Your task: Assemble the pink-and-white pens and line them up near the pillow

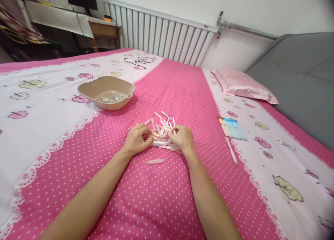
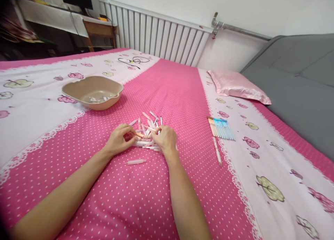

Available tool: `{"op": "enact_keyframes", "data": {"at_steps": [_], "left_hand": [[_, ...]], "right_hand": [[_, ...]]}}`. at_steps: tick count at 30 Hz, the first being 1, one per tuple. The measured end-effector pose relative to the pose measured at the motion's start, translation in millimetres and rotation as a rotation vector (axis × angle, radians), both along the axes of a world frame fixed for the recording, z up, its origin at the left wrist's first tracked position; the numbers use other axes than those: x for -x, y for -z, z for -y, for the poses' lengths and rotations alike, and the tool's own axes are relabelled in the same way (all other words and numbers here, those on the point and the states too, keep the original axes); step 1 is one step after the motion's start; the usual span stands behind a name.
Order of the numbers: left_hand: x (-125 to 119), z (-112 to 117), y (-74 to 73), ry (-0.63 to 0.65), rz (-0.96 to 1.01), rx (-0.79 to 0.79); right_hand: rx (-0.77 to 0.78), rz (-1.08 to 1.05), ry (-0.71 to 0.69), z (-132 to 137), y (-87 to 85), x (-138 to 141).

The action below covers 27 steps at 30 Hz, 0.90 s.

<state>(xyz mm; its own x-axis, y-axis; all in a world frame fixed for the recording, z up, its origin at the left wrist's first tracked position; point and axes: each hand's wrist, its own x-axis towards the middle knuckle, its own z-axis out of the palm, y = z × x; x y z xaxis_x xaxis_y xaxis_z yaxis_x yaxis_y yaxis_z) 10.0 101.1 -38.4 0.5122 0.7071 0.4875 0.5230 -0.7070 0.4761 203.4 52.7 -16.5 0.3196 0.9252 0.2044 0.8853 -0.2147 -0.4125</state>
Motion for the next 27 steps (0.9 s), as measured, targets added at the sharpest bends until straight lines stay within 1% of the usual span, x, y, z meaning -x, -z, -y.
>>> {"op": "enact_keyframes", "data": {"at_steps": [7, 13, 20, 24, 27], "left_hand": [[2.0, -1.6, 0.4, 0.006, 0.085, 0.023], [1.4, -3.1, -1.1, -0.106, 0.152, 0.069], [2.7, -5.0, 0.9, -0.156, 0.142, 0.071], [3.6, -6.2, 1.9, -0.178, 0.115, 0.054], [3.7, -6.8, 2.6, -0.201, 0.113, 0.051]], "right_hand": [[-0.081, -0.057, 0.019, 1.3, -4.8, -11.1], [-0.137, -0.167, -0.034, 2.1, -8.8, -20.0], [-0.201, -0.271, -0.115, 4.7, -12.0, -24.4], [-0.191, -0.244, -0.098, 5.7, -13.9, -26.8], [-0.130, -0.174, -0.081, 6.7, -13.2, -29.3]]}}
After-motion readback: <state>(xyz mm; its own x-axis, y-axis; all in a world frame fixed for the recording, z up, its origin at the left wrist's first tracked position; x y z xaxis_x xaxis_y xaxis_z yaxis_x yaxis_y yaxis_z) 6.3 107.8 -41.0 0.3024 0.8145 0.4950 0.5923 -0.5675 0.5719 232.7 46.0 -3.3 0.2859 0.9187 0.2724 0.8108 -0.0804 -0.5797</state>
